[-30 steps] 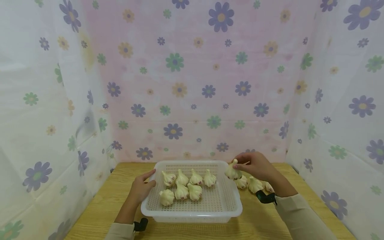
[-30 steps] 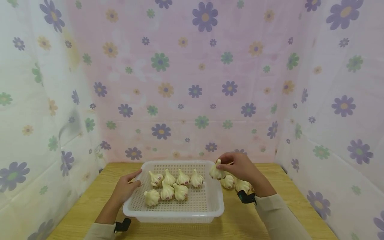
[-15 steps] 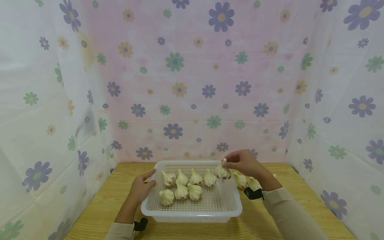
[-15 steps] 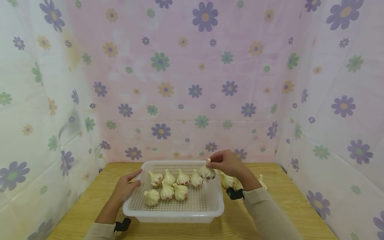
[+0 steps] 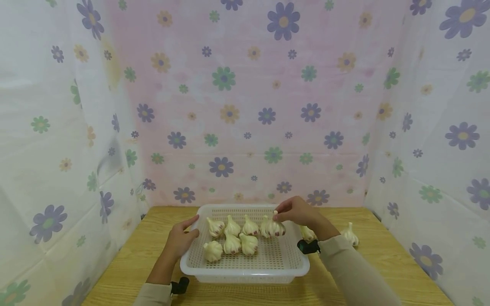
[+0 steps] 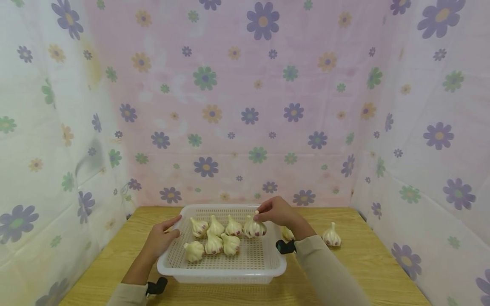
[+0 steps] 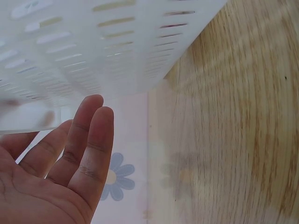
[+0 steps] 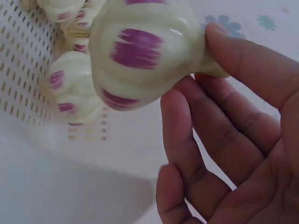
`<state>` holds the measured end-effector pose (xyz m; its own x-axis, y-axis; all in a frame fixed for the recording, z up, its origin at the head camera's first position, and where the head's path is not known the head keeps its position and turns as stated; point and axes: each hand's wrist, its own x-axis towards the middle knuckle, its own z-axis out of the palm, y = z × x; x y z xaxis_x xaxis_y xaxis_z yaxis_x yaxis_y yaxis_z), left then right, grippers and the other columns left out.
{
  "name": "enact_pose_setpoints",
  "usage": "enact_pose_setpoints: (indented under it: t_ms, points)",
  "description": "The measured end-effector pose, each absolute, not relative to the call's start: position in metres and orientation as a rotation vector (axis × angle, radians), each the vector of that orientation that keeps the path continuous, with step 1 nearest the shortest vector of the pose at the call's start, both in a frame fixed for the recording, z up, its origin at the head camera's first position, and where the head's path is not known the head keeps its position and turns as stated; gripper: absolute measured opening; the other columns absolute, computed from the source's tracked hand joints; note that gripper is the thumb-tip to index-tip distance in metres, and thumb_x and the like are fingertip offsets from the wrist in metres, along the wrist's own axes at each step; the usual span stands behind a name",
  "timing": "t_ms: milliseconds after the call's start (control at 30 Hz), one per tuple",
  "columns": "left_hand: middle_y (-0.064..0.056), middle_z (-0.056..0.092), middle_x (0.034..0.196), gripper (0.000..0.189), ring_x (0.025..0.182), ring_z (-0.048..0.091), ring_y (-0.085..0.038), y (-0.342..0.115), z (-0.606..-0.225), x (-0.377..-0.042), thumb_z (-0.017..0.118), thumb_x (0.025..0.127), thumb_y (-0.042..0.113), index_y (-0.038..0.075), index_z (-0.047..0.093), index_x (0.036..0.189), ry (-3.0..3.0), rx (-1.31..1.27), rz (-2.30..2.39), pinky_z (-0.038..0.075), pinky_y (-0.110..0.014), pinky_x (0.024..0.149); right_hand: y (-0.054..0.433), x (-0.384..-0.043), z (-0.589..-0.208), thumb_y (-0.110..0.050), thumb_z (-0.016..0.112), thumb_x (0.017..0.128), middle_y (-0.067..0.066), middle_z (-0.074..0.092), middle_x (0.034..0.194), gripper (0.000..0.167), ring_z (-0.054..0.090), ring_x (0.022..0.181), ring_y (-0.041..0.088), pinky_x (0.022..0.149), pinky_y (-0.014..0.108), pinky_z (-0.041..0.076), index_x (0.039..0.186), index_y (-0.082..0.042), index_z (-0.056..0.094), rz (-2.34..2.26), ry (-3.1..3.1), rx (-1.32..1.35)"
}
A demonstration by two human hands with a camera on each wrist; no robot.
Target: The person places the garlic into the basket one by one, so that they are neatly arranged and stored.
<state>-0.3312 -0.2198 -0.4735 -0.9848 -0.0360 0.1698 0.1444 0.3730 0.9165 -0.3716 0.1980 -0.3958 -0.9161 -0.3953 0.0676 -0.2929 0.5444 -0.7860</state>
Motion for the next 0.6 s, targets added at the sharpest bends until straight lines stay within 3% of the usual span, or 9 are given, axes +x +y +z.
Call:
enact_pose_setpoints:
  t_ms: [233, 433, 600]
  points:
    - [-0.025, 0.055, 0.149, 0.059, 0.097, 0.076, -0.031, -0.218, -0.472, -0.331, 0.063, 0.091, 0.013, 0.017, 0.057, 0.15, -2.466, -0.091, -1.671, 0.063, -0.04, 0.064, 0.19, -0.37, -0.4, -0.033, 0.085, 0.085, 0.001, 0.077, 0.109, 0.038, 0.069, 0.109, 0.024, 0.096, 0.054, 0.056, 0.112, -0.007, 0.08, -1.284, 2.681, -0.535]
    - [-0.026, 0.054, 0.15, 0.059, 0.099, 0.075, -0.034, -0.218, -0.469, -0.328, 0.064, 0.092, 0.013, 0.018, 0.057, 0.15, -2.467, -0.088, -1.67, 0.063, -0.041, 0.064, 0.18, -0.368, -0.402, -0.028, 0.085, 0.085, -0.001, 0.079, 0.097, 0.021, 0.072, 0.094, 0.017, 0.091, 0.048, 0.058, 0.1, -0.013, 0.082, -1.21, 2.673, -0.61]
    - [-0.027, 0.054, 0.149, 0.059, 0.097, 0.076, -0.034, -0.218, -0.469, -0.328, 0.064, 0.091, 0.013, 0.017, 0.058, 0.15, -2.467, -0.084, -1.673, 0.063, -0.041, 0.063, 0.174, -0.365, -0.404, -0.025, 0.087, 0.083, -0.002, 0.079, 0.091, 0.018, 0.071, 0.087, 0.014, 0.088, 0.045, 0.059, 0.095, -0.013, 0.082, -1.151, 2.718, -0.626]
